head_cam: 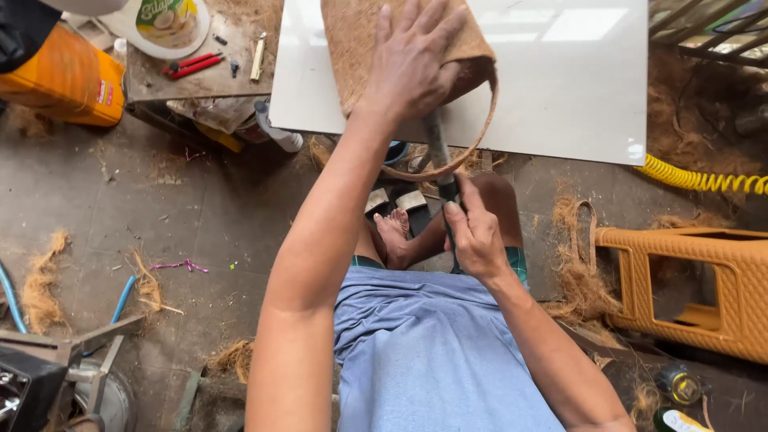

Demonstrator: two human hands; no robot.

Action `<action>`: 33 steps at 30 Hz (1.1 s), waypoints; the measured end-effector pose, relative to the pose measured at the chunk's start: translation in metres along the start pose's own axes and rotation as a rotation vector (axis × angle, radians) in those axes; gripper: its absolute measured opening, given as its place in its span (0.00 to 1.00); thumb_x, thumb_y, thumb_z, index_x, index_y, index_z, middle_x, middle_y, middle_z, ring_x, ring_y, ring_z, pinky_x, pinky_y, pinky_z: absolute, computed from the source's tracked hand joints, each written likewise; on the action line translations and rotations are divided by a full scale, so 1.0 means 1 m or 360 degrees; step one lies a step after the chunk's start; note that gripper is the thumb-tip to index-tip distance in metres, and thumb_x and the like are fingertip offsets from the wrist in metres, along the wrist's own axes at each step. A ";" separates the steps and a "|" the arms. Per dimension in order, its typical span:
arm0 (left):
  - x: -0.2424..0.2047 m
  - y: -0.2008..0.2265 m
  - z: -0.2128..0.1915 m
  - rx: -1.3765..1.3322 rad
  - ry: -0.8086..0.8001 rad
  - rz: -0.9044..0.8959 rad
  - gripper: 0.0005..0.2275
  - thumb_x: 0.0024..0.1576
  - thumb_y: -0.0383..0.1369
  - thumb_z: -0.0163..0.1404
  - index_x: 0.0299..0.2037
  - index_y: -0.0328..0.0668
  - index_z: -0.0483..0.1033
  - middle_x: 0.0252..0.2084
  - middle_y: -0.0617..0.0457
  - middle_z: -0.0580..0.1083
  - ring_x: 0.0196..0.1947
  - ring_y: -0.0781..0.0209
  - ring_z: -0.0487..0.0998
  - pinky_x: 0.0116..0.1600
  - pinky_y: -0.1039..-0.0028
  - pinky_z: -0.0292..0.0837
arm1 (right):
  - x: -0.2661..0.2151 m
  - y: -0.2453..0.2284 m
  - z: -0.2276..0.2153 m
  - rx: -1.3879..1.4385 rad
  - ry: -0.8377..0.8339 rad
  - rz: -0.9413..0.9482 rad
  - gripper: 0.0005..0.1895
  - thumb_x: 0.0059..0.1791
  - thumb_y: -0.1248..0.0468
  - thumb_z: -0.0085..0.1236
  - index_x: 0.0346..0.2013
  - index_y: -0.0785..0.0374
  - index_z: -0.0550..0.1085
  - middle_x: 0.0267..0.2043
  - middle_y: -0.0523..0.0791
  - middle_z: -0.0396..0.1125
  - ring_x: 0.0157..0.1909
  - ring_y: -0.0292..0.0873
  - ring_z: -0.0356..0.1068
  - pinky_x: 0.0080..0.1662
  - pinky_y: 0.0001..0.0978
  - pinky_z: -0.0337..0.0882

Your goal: Shaping the interior of a coconut fiber basket with a hammer and trimming it with scissors.

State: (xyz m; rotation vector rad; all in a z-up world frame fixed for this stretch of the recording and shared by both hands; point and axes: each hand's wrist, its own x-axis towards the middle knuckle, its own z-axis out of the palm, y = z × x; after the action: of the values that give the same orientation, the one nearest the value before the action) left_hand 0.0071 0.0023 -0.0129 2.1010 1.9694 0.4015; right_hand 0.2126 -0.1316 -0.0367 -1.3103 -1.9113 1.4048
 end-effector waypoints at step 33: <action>-0.044 -0.039 -0.006 -0.0643 0.1177 0.0299 0.15 0.66 0.31 0.45 0.62 0.47 0.66 0.61 0.47 0.72 0.62 0.45 0.70 0.67 0.58 0.58 | 0.011 -0.002 -0.017 -0.0242 0.0049 -0.0056 0.31 0.53 0.49 0.40 0.69 0.59 0.58 0.15 0.44 0.65 0.18 0.38 0.67 0.27 0.33 0.68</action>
State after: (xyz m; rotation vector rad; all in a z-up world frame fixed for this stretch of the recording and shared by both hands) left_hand -0.0341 -0.0389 -0.0230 2.0231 1.7689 1.6539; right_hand 0.2196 -0.1141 -0.0299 -1.3518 -2.0446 1.2357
